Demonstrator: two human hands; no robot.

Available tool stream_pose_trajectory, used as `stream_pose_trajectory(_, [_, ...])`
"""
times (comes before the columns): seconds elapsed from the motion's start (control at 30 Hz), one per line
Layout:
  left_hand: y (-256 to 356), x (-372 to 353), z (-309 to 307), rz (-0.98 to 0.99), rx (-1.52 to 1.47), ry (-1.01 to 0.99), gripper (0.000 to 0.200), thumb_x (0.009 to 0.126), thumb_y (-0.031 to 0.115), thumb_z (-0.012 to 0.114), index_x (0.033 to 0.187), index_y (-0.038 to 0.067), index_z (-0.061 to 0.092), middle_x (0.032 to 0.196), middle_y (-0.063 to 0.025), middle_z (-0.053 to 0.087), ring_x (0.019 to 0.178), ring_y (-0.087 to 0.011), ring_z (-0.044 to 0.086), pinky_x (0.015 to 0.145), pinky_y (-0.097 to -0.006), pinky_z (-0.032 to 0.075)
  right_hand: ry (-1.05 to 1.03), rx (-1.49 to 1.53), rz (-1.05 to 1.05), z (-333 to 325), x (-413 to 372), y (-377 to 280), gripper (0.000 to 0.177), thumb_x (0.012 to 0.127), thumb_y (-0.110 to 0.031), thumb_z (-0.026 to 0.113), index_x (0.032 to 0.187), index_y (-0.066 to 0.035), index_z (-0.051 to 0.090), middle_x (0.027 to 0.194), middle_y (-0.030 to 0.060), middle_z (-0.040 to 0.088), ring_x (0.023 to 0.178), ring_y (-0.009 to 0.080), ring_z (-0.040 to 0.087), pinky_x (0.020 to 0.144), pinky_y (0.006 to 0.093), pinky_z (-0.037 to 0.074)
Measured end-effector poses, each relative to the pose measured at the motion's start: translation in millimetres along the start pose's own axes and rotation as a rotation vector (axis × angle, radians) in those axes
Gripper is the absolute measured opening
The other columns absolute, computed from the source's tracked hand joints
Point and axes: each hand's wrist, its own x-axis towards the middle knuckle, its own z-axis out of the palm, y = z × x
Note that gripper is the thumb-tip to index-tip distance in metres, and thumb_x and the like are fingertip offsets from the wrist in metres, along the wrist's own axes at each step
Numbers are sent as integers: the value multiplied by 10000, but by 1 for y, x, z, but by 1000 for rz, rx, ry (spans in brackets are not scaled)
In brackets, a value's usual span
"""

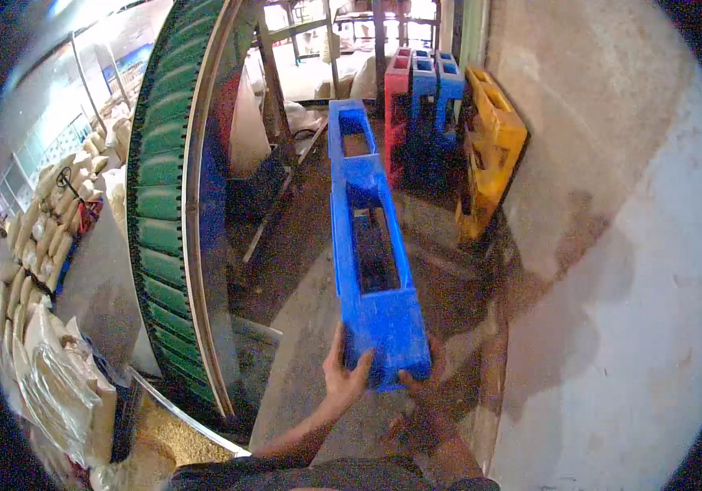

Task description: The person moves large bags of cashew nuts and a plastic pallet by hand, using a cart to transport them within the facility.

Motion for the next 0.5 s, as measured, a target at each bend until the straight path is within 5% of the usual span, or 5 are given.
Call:
stream_pose_trajectory(0.07, [-15,19,1,-5,37,-17,712,846,121,624,1410,-92,247,1348,-289,428,1238,-304,452,1013,-384,384,5,-238,-35,-17,14,52,943,634,-347,818,1360,-10,319,1290,179,413,1200,318,433,1010,468,367])
stream_pose_trajectory(0.2, [-29,70,-7,-11,129,-50,687,846,95,598,1408,-95,252,1351,-286,428,1239,-301,451,1012,-393,383,-20,-187,-88,10,68,40,942,668,-460,790,1340,-11,305,1255,154,405,1168,269,415,982,429,364])
stream_pose_trajectory(0.3, [-31,130,4,-53,78,-24,667,851,87,591,1405,-92,266,1355,-280,426,1235,-297,453,1011,-396,384,-134,-681,-259,15,129,62,974,673,-458,786,1358,-16,253,1266,163,389,1185,293,400,1007,462,329])
stream_pose_trajectory(0.4, [-34,183,-2,-114,35,5,647,856,70,578,1407,-84,274,1356,-274,427,1228,-290,459,1011,-391,385,-78,-448,-241,23,155,127,994,692,-449,772,1381,-18,201,1286,158,368,1196,309,389,1032,484,296])
stream_pose_trajectory(0.5, [-50,249,-8,-77,-61,20,636,859,55,576,1407,-81,282,1333,-262,460,1215,-273,469,999,-376,397,-140,-278,-86,70,226,104,1027,649,-379,818,1396,-5,221,1342,174,312,1275,323,326,1057,477,308])
